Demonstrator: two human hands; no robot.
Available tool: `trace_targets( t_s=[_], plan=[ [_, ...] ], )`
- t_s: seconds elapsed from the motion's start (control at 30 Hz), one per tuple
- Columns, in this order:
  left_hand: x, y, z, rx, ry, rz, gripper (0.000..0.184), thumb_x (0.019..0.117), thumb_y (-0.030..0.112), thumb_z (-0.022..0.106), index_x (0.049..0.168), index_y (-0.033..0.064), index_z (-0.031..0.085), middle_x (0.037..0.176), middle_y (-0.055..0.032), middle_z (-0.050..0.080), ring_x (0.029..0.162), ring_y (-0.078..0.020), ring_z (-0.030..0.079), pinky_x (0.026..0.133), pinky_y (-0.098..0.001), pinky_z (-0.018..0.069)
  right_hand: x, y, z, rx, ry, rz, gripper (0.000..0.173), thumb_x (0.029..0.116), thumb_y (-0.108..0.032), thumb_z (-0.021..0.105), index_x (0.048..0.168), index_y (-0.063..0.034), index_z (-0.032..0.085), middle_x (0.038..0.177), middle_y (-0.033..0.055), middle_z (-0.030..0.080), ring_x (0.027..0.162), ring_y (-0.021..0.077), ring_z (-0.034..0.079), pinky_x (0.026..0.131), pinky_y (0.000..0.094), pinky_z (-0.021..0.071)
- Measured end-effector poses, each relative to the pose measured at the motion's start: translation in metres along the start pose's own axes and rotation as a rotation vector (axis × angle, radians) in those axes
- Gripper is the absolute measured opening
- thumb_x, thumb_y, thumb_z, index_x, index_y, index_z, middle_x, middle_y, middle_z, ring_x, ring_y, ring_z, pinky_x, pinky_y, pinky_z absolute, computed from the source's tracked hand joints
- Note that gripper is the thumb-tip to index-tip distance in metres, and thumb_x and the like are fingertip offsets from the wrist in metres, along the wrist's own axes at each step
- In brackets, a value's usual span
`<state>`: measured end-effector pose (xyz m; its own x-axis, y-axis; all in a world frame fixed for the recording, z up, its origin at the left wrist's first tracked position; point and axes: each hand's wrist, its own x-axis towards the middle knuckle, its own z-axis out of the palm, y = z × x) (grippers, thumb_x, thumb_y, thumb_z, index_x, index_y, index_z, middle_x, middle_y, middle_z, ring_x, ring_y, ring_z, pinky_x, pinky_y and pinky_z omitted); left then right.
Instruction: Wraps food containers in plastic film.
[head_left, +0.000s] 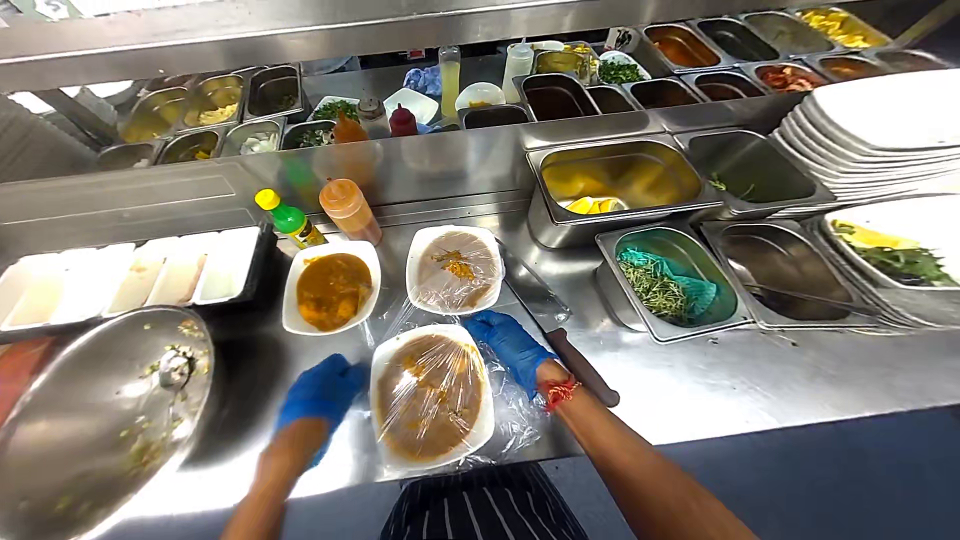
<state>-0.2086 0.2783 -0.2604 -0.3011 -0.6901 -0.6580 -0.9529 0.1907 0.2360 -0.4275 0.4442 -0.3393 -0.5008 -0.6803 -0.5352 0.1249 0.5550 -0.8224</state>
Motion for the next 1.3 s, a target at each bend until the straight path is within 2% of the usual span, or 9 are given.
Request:
trace_targets(
  t_s=[0.07,0.13,0.2,0.3,0.63,0.9,1.03,1.17,1.3],
  plan=[
    [-0.033,0.02,-0.023,0.248,0.123,0.109,0.048,0.1096,0.037,0.042,0.133,-0.0006,0.062,0.133,-0.0269,0.063,0.128,-0.0437,0.059,0.106,-0.0611,0.0441,0.001,-0.002,0.0,-0.037,-0.006,0.006,0.026,0.1026,-0.027,0.063,0.111,-0.0037,0.071,0.111,0.0117,0.069,0.104,0.0178,0.063,0.096,0.0394,0.0489],
    [-0.026,0.016,-0.012,0.263,0.353,0.464,0.036,0.108,0.029,0.049,0.126,0.0067,0.071,0.128,-0.0189,0.069,0.12,-0.0385,0.066,0.101,-0.058,0.0517,0.002,-0.002,-0.001,-0.061,-0.029,0.014,0.027,0.1028,-0.028,0.063,0.112,-0.0041,0.071,0.111,0.0115,0.069,0.104,0.0178,0.064,0.095,0.0396,0.0497],
    [0.001,0.016,0.001,0.199,0.255,0.732,0.038,0.1085,0.031,0.048,0.136,0.0128,0.067,0.138,-0.0108,0.065,0.128,-0.0293,0.063,0.109,-0.0509,0.0487,0.003,0.0,-0.002,-0.081,-0.053,0.001,0.027,0.1034,-0.029,0.062,0.111,-0.0043,0.07,0.109,0.0104,0.069,0.101,0.0162,0.064,0.093,0.0375,0.0501],
    [0.027,0.025,0.004,0.187,-0.022,0.722,0.047,0.1112,0.038,0.036,0.147,0.0148,0.057,0.146,-0.0108,0.059,0.137,-0.0266,0.055,0.117,-0.0479,0.0393,0.003,-0.002,-0.005,-0.098,-0.096,-0.021,0.025,0.1048,-0.026,0.059,0.11,-0.0039,0.069,0.106,0.0086,0.067,0.098,0.0137,0.062,0.091,0.0345,0.0496],
    [0.026,0.054,0.003,0.409,-0.059,0.682,0.054,0.1096,0.05,0.033,0.141,0.0171,0.062,0.135,-0.014,0.063,0.129,-0.0307,0.058,0.109,-0.0509,0.0446,0.002,-0.005,-0.012,-0.094,-0.193,-0.022,0.022,0.1053,-0.023,0.057,0.107,-0.0033,0.065,0.102,0.0074,0.064,0.092,0.0128,0.06,0.085,0.0341,0.0506],
    [0.018,0.057,0.007,0.4,0.013,0.584,0.052,0.1107,0.045,0.032,0.132,0.0123,0.066,0.13,-0.0153,0.063,0.125,-0.0319,0.06,0.106,-0.0511,0.0471,-0.01,0.003,-0.001,0.099,-0.131,-0.164,0.029,0.1051,-0.024,0.058,0.123,-0.0041,0.07,0.122,0.0062,0.069,0.113,0.0067,0.062,0.101,0.0273,0.0489],
    [0.024,0.05,0.001,0.277,0.363,0.65,0.031,0.1053,0.028,0.055,0.124,0.013,0.074,0.129,-0.013,0.068,0.124,-0.0321,0.062,0.107,-0.051,0.0486,-0.009,0.0,0.01,0.155,-0.081,-0.225,0.026,0.1026,-0.016,0.061,0.124,-0.0075,0.073,0.126,0.0041,0.071,0.118,0.0078,0.064,0.104,0.0277,0.05],
    [0.056,0.059,-0.006,0.529,0.466,0.763,0.037,0.0997,0.017,0.063,0.136,0.0204,0.068,0.149,-0.0153,0.055,0.14,-0.0377,0.047,0.114,-0.0564,0.0389,-0.006,0.001,0.016,0.09,-0.042,-0.294,0.025,0.1014,-0.01,0.06,0.122,-0.0086,0.075,0.126,0.0037,0.072,0.119,0.008,0.064,0.106,0.0279,0.0496],
    [0.067,0.081,-0.011,0.808,0.296,0.671,0.036,0.102,0.025,0.059,0.137,0.0232,0.066,0.159,-0.0128,0.044,0.15,-0.0363,0.033,0.118,-0.06,0.0276,-0.006,-0.002,0.019,0.055,-0.042,-0.332,0.023,0.1027,-0.01,0.058,0.116,-0.0064,0.076,0.121,0.0043,0.074,0.119,0.009,0.065,0.108,0.0292,0.0491]
  ],
)
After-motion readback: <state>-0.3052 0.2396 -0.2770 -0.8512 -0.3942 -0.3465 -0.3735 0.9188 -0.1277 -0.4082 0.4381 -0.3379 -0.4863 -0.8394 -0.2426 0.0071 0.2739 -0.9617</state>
